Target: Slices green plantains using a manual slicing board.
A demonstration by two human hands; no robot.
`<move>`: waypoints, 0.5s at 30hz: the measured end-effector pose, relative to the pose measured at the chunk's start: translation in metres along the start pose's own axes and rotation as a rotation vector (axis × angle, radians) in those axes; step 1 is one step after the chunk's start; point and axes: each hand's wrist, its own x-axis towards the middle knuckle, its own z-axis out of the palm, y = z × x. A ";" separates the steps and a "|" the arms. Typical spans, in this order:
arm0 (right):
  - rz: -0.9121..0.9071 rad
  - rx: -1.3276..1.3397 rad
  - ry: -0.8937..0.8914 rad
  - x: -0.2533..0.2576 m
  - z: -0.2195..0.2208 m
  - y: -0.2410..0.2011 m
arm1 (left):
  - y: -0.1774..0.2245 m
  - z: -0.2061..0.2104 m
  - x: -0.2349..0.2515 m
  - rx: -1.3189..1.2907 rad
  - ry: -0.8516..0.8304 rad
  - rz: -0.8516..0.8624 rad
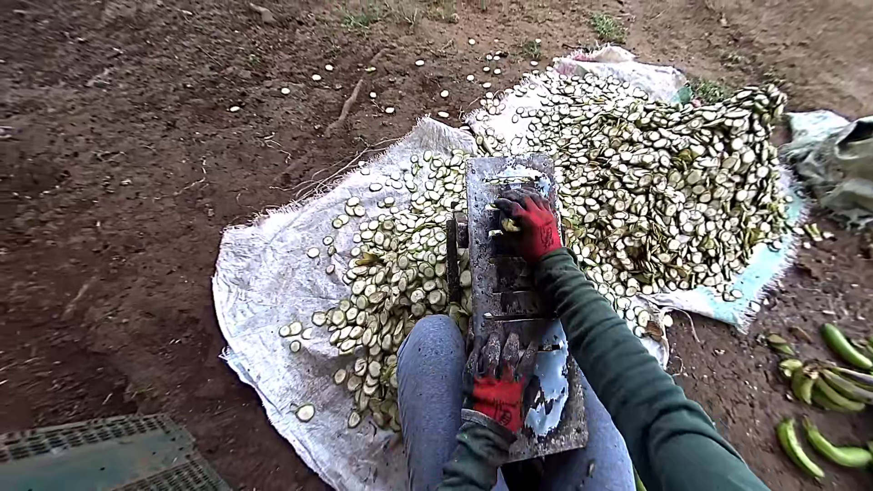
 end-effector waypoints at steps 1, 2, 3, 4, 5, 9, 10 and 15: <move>0.040 0.045 0.012 -0.015 -0.002 -0.006 | -0.004 0.018 -0.003 0.003 0.264 0.045; 0.070 0.080 0.045 -0.040 -0.004 -0.013 | -0.007 0.033 -0.003 -0.003 0.513 0.086; 0.089 0.101 0.083 -0.075 -0.007 -0.023 | -0.009 0.040 -0.002 -0.020 0.670 0.112; 0.098 0.111 0.122 -0.118 -0.010 -0.033 | -0.010 0.042 -0.004 -0.046 0.727 0.127; 0.104 0.097 0.163 -0.161 -0.013 -0.046 | -0.011 0.043 -0.005 -0.017 0.788 0.144; 0.079 0.044 0.184 -0.234 -0.022 -0.077 | -0.006 0.029 -0.006 -0.004 0.750 0.171; 0.070 0.067 0.154 -0.214 -0.019 -0.071 | -0.006 0.024 -0.008 -0.042 0.694 0.167; 0.170 0.004 -0.167 -0.030 -0.003 -0.017 | -0.008 -0.023 -0.008 -0.226 0.072 0.041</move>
